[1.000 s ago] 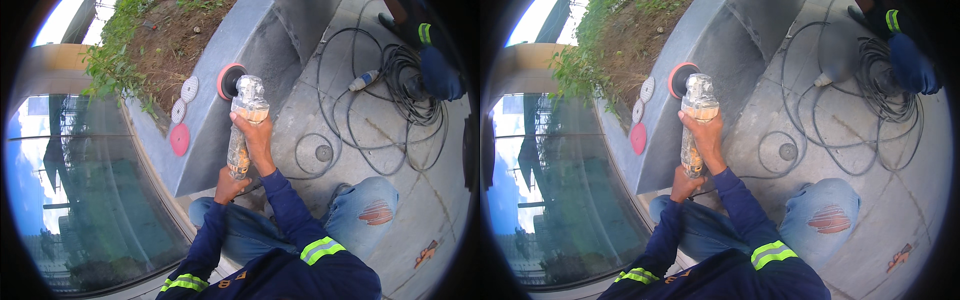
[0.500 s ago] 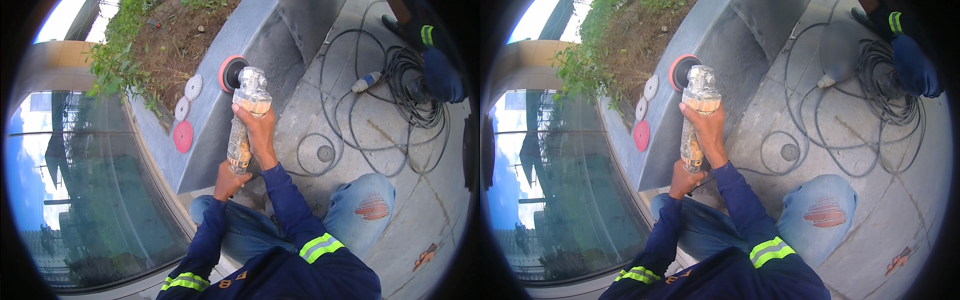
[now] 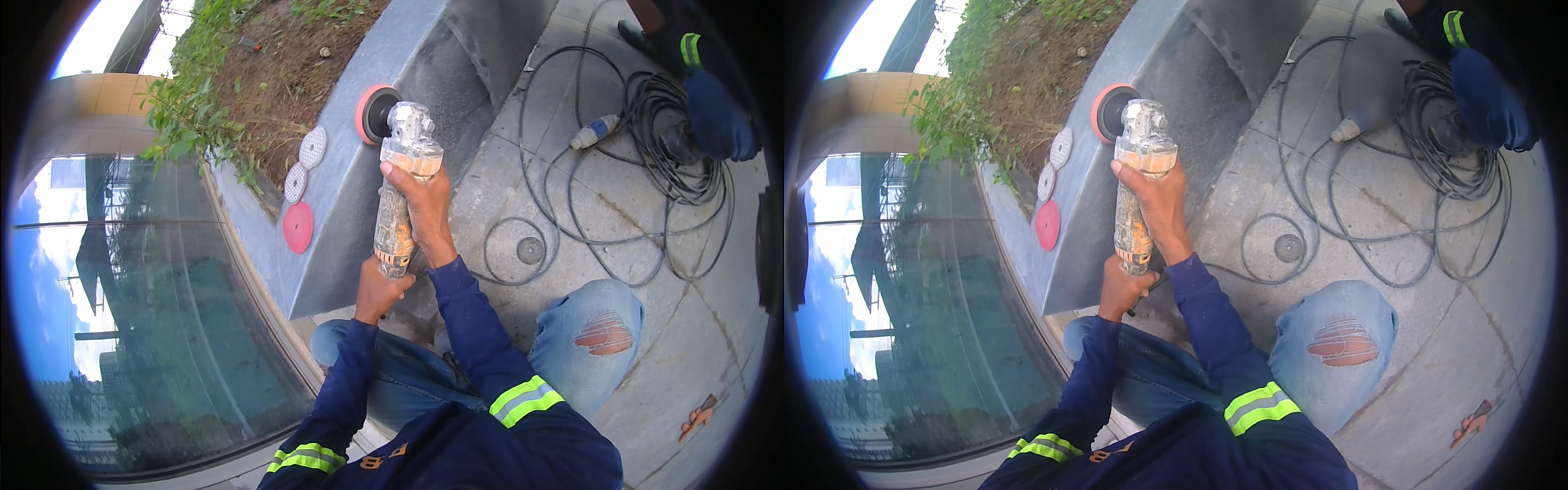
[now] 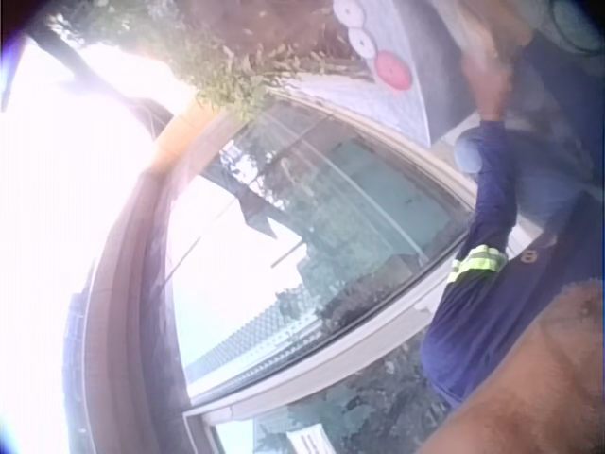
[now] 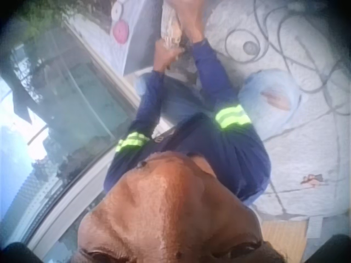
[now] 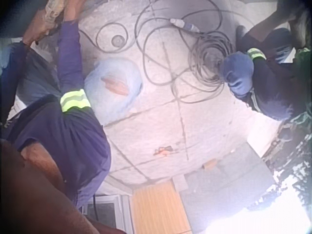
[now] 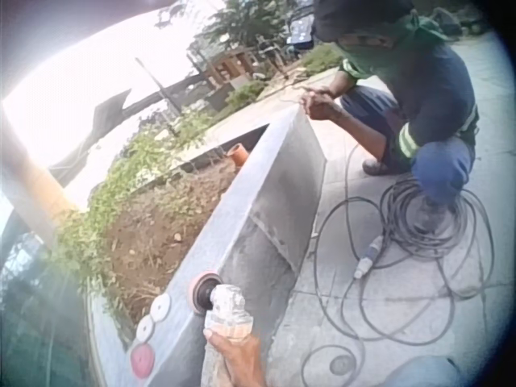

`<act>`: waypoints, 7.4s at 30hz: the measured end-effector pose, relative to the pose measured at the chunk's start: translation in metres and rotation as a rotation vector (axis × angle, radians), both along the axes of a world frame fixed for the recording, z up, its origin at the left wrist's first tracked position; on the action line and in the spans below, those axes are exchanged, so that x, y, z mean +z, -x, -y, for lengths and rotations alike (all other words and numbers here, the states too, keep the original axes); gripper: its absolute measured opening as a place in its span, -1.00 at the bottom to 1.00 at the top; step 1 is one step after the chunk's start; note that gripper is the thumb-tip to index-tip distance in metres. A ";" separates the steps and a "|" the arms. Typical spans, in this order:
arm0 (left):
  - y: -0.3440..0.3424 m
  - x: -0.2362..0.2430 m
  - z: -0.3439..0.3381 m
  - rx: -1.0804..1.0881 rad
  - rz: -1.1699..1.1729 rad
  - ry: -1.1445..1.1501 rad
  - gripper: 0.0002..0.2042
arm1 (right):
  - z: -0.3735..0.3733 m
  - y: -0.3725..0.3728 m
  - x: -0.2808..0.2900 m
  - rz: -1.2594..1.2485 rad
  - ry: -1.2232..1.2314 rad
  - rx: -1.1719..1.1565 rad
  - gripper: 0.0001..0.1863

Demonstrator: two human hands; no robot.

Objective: The person kneels and uses an angle grinder with a red polishing pad to grind the surface of a curved concrete ledge. The person moves the tool back and forth along the ledge's edge while another worker is visible nearby.

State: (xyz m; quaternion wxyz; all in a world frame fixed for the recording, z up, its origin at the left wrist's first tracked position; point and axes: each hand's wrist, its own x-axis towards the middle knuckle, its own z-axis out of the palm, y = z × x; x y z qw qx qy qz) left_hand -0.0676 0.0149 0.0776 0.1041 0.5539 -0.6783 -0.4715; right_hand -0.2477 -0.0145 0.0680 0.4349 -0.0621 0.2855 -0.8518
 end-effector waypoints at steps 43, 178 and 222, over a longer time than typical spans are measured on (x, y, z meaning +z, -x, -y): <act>0.006 -0.014 0.000 -0.030 -0.068 0.041 -0.63 | 0.000 0.006 0.006 -0.087 -0.029 -0.024 -0.52; -0.041 -0.077 -0.022 0.014 -0.127 0.029 -0.57 | -0.021 -0.035 -0.048 -0.061 -0.106 0.071 -0.50; -0.030 -0.070 -0.007 -0.024 -0.147 0.089 -0.64 | -0.011 -0.025 -0.039 -0.097 -0.090 0.075 -0.53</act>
